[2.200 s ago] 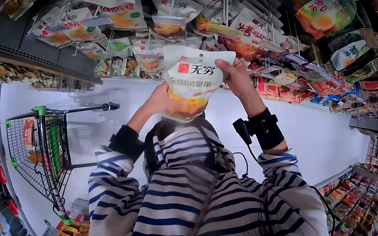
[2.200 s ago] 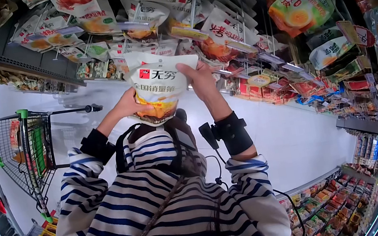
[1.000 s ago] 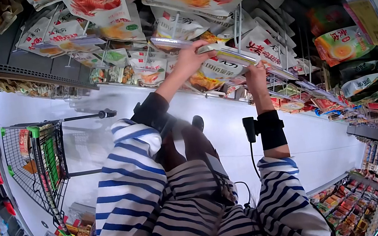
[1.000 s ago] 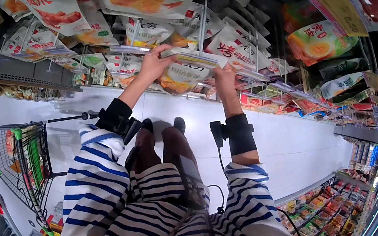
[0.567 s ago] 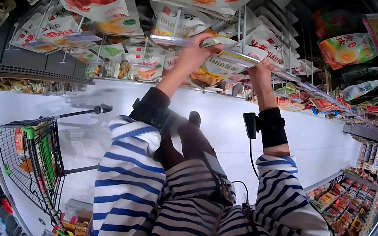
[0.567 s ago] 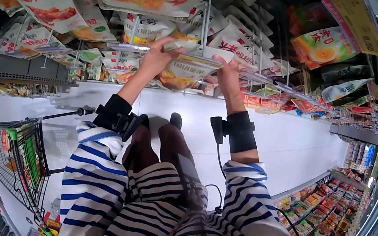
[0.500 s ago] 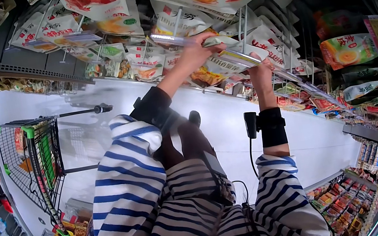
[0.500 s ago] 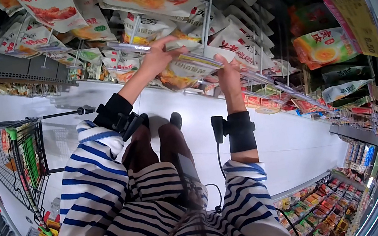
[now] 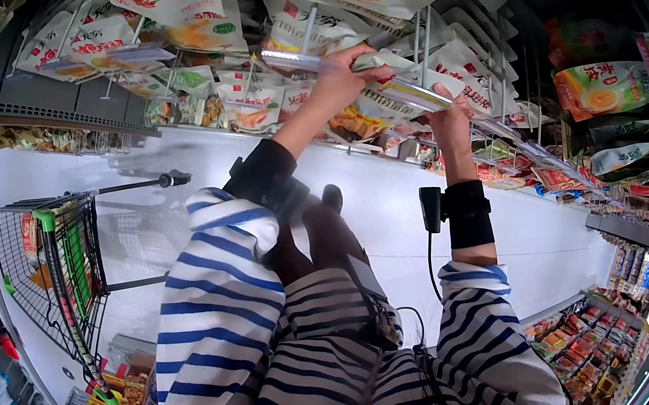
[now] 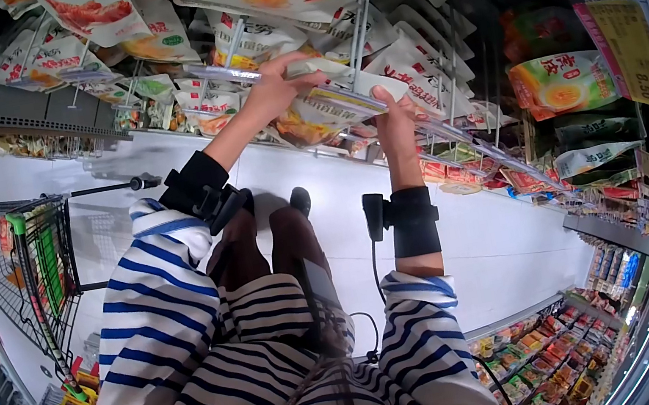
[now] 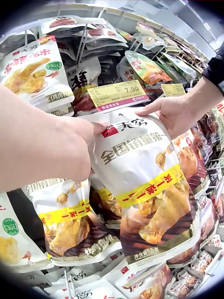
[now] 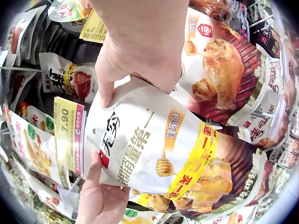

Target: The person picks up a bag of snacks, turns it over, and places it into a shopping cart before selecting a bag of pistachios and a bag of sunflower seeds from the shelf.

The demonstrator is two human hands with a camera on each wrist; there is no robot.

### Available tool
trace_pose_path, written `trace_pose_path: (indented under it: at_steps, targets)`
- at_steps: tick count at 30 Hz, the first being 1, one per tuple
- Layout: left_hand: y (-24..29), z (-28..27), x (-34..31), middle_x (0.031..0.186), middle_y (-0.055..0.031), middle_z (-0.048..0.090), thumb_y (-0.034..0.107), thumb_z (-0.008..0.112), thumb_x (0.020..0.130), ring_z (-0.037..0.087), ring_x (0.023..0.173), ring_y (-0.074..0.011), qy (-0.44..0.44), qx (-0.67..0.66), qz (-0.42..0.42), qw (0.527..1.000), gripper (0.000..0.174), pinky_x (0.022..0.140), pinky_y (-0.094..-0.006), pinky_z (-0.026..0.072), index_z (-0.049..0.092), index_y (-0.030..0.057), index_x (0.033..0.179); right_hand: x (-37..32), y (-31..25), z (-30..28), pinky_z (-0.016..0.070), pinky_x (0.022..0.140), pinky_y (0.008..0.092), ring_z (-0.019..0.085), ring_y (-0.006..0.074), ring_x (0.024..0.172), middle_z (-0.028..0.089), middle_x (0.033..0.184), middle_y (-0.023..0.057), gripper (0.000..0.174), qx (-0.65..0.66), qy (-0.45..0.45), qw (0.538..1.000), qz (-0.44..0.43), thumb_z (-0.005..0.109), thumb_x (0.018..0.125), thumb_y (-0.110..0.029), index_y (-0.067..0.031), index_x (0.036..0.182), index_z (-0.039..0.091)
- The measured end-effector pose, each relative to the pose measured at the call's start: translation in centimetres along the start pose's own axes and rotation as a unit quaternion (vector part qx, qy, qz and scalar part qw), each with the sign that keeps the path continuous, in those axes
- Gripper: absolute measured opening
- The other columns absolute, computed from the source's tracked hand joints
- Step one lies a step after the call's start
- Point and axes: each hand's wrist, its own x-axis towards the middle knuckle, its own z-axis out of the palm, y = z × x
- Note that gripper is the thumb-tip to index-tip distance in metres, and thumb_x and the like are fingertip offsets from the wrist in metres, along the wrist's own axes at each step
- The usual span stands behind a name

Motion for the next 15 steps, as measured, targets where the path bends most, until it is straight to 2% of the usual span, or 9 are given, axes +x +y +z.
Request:
trace_pose_path:
  at_steps: [2, 5, 8, 9, 12, 15]
  targets:
    - [0.2, 0.1, -0.1, 0.083, -0.0080, 0.056, 0.011, 0.067, 0.068, 0.051, 0.074, -0.0105, 0.002, 0.003, -0.019, 1.000, 0.032, 0.065, -0.0234, 0.0418, 0.053, -0.0007, 0.094, 0.5, 0.3, -0.8, 0.0440, 0.050, 0.0257, 0.053, 0.0106, 0.057, 0.050, 0.064, 0.0020, 0.024, -0.005, -0.011, 1.000, 0.010, 0.060, 0.075, -0.011, -0.0114, 0.067, 0.037]
    - [-0.9, 0.4, 0.2, 0.083, -0.0068, 0.055, 0.014, 0.068, 0.069, 0.051, 0.073, -0.0098, 0.025, 0.048, 0.042, 0.998, 0.032, 0.065, -0.0231, 0.0416, 0.053, 0.0005, 0.094, 0.5, 0.3, -0.8, 0.0447, 0.051, 0.0259, 0.053, 0.0108, 0.059, 0.050, 0.064, 0.0019, 0.024, -0.014, -0.015, 1.000, 0.008, 0.060, 0.075, -0.011, -0.0108, 0.065, 0.037]
    - [-1.9, 0.5, 0.5, 0.080, -0.0105, 0.057, 0.024, 0.071, 0.065, 0.054, 0.070, -0.0146, 0.041, 0.046, 0.093, 0.994, 0.040, 0.063, -0.0265, 0.0424, 0.052, 0.0038, 0.093, 0.0, 0.0, 0.7, 0.0440, 0.049, 0.0253, 0.052, 0.0106, 0.057, 0.049, 0.061, 0.0018, 0.025, -0.021, 0.010, 1.000, -0.013, 0.060, 0.075, -0.011, -0.0102, 0.064, 0.038]
    - [-2.1, 0.6, 0.6, 0.079, -0.0103, 0.057, 0.025, 0.071, 0.065, 0.054, 0.070, -0.0147, 0.040, 0.041, 0.090, 0.994, 0.041, 0.063, -0.0267, 0.0424, 0.051, 0.0037, 0.093, -0.1, -0.1, 1.0, 0.0435, 0.048, 0.0251, 0.052, 0.0104, 0.055, 0.048, 0.060, 0.0018, 0.025, -0.023, 0.022, 0.999, -0.022, 0.059, 0.075, -0.012, -0.0100, 0.063, 0.038]
    - [-2.1, 0.7, 0.7, 0.079, -0.0098, 0.057, 0.026, 0.071, 0.065, 0.054, 0.070, -0.0149, 0.039, 0.037, 0.078, 0.996, 0.042, 0.064, -0.0273, 0.0426, 0.051, 0.0031, 0.094, 0.7, 0.4, -0.4, 0.0447, 0.047, 0.0253, 0.051, 0.0107, 0.053, 0.047, 0.057, 0.0014, 0.024, -0.053, -0.027, 0.998, -0.026, 0.058, 0.077, -0.013, -0.0096, 0.064, 0.038]
    - [-1.0, 0.7, 0.3, 0.078, -0.0098, 0.057, 0.028, 0.071, 0.064, 0.054, 0.070, -0.0150, 0.037, 0.040, 0.051, 0.997, 0.044, 0.065, -0.0276, 0.0428, 0.050, 0.0028, 0.094, 1.2, 0.7, -1.6, 0.0469, 0.049, 0.0267, 0.052, 0.0109, 0.052, 0.048, 0.058, 0.0019, 0.017, -0.065, -0.054, 0.996, -0.023, 0.056, 0.078, -0.014, -0.0084, 0.070, 0.042]
